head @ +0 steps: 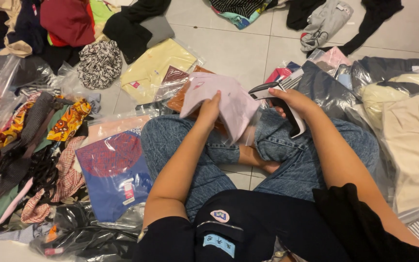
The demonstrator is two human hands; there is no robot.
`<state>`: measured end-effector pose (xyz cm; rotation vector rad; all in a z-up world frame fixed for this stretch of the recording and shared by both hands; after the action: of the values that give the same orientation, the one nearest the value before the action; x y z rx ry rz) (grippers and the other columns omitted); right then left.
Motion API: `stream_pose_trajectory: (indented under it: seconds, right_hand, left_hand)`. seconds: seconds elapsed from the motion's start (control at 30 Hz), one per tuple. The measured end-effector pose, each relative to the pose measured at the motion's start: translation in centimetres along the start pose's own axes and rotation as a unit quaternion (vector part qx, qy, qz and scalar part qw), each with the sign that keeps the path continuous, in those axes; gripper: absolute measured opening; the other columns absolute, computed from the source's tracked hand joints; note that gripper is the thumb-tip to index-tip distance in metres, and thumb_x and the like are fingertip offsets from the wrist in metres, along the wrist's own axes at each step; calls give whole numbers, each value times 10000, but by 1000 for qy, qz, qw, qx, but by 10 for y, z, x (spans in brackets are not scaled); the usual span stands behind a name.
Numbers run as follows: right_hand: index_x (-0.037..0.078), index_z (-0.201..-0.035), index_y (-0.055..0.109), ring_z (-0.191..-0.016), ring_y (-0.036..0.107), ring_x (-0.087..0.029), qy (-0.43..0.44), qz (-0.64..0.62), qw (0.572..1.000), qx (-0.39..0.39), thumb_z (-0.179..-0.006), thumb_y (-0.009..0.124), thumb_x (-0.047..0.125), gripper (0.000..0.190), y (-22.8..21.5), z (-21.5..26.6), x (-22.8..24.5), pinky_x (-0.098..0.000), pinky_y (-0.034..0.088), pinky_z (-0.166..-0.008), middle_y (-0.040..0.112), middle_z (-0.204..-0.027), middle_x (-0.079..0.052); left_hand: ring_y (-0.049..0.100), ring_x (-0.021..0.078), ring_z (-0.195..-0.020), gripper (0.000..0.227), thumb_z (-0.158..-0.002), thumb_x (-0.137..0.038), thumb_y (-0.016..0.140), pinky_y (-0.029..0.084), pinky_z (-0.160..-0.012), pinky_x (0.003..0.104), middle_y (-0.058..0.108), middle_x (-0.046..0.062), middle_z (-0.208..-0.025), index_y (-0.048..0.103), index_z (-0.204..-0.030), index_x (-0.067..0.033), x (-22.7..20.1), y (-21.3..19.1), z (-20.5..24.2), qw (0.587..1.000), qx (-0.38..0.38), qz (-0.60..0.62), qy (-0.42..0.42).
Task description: Scanning barcodes on individually packaged clothing items using a handheld scanner while sitting on the floor.
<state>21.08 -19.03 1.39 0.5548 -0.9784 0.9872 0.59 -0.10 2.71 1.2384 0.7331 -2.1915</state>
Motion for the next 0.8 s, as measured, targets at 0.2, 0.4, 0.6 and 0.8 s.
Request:
stream_pose_trajectory:
  seconds: [0.2,0.4,0.6,0.8]
  right_hand:
    - [15,-859,650,-412,547,-177,30,-29,999,-31,-951,723,679,674,-6,-4,-4,-327,497,-441,468,-512,-43]
    - [104,-890,634,-462,578,-132,107,-108,986,-70,-881,690,814,712,-21,-32,-39,-305,541,-485,511,-573,29]
    - [93,-943,650,-554,648,-155,126,-101,982,-101,-797,744,844,771,-29,-50,-59,-345,613,-561,579,-655,0]
    - [89,-886,630,-550,622,-122,125,-117,981,-86,-843,660,791,704,-21,-49,-50,-287,600,-554,547,-632,10]
  left_hand:
    - [514,459,-1387,853,-1067,-567,386,385,-1181,542,602,433,-1319,613,-1262,232,-9,-14,9,993,-106,4,56]
    - [557,413,-1357,959,-1061,-661,265,374,-1182,541,663,382,-1256,674,-1199,196,-16,-22,20,982,-165,-61,69]
    - [442,526,-1413,703,-1072,-386,558,415,-1023,777,422,374,-1506,372,-1490,147,26,-13,-65,952,-93,291,-18]
    - [500,517,-1305,731,-1051,-360,655,441,-993,784,391,375,-1441,325,-1453,154,-11,10,-77,896,-103,430,52]
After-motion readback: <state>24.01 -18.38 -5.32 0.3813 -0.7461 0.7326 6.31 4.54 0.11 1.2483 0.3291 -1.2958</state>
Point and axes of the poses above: each hand's wrist, its own z-axis away from the middle knuckle, its own y-axis out of the palm, x = y × z, the point moved 2 cm from there along -z, towards the middle knuckle
